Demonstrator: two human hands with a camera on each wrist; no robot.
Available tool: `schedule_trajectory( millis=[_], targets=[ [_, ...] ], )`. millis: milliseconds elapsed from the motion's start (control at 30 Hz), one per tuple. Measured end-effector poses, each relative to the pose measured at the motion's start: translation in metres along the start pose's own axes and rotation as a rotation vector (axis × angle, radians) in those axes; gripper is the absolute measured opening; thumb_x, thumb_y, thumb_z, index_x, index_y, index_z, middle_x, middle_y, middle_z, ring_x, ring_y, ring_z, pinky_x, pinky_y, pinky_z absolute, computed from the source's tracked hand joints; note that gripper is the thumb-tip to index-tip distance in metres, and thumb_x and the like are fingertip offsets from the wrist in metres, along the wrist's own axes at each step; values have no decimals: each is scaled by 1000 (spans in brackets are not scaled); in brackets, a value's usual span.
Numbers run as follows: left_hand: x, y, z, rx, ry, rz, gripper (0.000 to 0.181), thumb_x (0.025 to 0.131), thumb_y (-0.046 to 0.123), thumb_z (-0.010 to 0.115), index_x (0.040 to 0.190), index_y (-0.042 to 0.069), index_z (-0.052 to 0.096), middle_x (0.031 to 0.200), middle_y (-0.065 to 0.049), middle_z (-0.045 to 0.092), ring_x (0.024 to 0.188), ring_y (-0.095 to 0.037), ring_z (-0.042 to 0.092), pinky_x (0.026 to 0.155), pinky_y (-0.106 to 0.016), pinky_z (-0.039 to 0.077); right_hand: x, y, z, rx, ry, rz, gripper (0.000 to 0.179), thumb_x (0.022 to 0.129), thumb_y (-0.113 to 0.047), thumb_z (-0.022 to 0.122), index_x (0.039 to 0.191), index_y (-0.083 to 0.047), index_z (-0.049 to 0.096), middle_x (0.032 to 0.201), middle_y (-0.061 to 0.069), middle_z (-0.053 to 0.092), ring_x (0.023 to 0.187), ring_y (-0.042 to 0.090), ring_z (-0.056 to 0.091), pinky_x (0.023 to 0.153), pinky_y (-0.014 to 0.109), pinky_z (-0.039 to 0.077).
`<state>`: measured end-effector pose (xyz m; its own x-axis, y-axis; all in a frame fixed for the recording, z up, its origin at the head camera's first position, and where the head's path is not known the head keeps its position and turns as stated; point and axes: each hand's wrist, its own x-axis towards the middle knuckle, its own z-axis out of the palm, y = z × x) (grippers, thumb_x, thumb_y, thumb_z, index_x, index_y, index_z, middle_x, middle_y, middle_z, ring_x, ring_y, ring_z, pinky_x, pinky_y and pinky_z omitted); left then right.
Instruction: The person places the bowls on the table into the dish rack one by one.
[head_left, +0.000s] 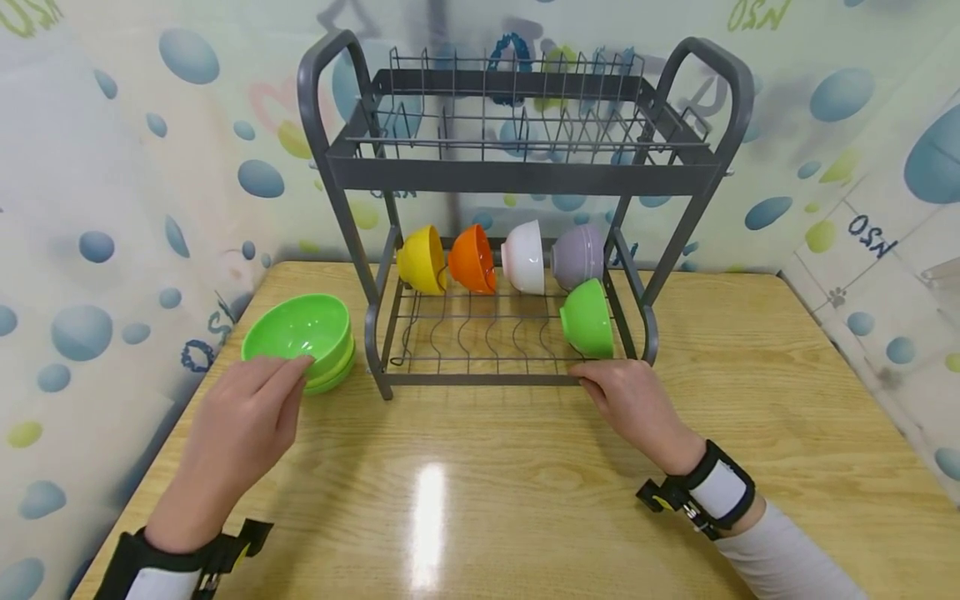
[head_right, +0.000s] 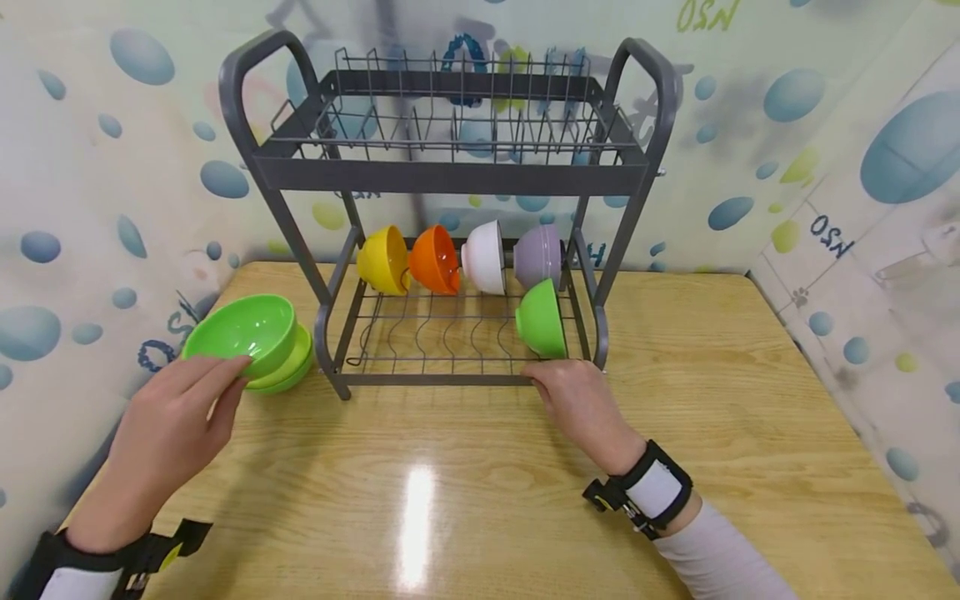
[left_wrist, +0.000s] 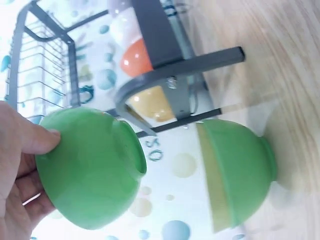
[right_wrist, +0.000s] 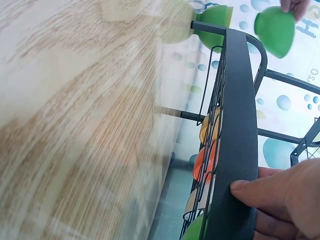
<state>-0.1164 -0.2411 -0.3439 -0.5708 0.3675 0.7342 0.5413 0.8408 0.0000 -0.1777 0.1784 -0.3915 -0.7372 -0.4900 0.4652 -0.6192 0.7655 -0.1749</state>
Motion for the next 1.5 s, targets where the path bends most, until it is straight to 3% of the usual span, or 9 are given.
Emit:
schedule_trajectory(
  millis=[167,400,633,900,1167,1500],
  targets=[
    [5,14,-7,-38,56,79,36,98,17,41,98,-4,70,79,-13,68,71,-28,62,64,-43,50,1,0,-1,-1,7,-3,15,81,-3,71,94,-9,75,86,3,75,77,15,70,64,35,57],
    [13,30,-5,-89,67,156,33,97,16,44,96,-2,72,80,-9,69,71,-24,64,65,-39,53,0,0,0,-9,-2,1,15,81,-4,71,94,-9,75,86,3,75,77,16,70,64,35,57],
    [20,47,11,-134,91,257,31,99,15,46,95,-2,72,83,-9,71,73,-23,64,65,-37,53,0,1,1,-14,-1,-1,15,81,-4,71,94,-9,75,86,3,75,77,16,70,64,36,57],
    [23,63,32,-204,17,329,29,100,13,43,98,2,70,86,-5,71,76,-18,64,69,-34,54,-1,1,2,-23,9,-9,15,80,-4,72,94,-10,75,86,2,75,77,16,70,65,35,57],
    [26,72,46,-219,-37,365,29,99,10,41,100,4,70,88,-4,71,78,-16,64,73,-32,54,-1,1,1,-20,1,-4,15,82,-4,70,94,-10,75,86,2,75,77,16,70,65,35,57],
    [31,78,55,-232,-38,402,29,99,10,42,99,4,71,87,-3,72,78,-16,65,73,-30,55,3,0,-7,15,-63,-19,19,80,-5,73,99,-9,74,91,3,75,81,16,70,69,34,57]
  ],
)
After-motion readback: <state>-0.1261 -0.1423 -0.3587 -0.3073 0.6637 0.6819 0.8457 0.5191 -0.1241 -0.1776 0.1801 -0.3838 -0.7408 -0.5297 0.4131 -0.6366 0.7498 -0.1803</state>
